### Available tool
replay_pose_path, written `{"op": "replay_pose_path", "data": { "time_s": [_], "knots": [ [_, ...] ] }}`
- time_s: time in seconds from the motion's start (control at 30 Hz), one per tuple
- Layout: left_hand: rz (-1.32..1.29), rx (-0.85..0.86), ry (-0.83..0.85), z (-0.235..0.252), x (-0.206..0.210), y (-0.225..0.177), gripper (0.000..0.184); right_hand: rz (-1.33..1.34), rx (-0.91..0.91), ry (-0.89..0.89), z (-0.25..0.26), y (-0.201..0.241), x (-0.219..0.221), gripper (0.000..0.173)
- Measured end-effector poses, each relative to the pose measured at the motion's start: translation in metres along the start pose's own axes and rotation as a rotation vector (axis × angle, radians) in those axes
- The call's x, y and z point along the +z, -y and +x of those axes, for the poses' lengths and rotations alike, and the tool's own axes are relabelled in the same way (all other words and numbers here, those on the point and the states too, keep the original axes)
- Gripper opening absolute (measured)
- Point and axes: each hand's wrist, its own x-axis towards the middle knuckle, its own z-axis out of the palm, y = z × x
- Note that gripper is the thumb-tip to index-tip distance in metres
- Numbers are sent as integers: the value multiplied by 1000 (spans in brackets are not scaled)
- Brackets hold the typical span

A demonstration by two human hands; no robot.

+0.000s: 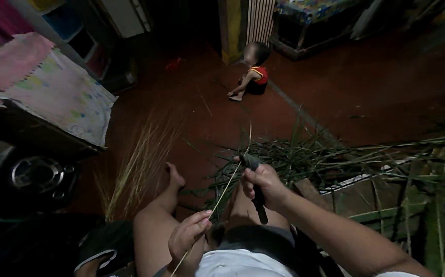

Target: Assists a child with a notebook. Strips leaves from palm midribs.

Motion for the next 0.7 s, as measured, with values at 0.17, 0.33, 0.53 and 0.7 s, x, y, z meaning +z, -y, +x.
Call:
{"op": "replay_pose_path", "data": {
  "time_s": [0.17,0.33,0.53,0.7],
  "knots": [
    [-52,-39,-34,2,5,0,15,-114,198,267,-24,-25,26,23],
    [12,1,8,0,-1,1,14,-39,220,187,-24,-14,28,33],
    [-40,-62,-21,2,-6,-5,18,-8,19,-176,-8,28,4,27],
    [-216,-166,-136,2,2,-1,19,47,-28,-154,-7,22,3,29]
  ]
}}
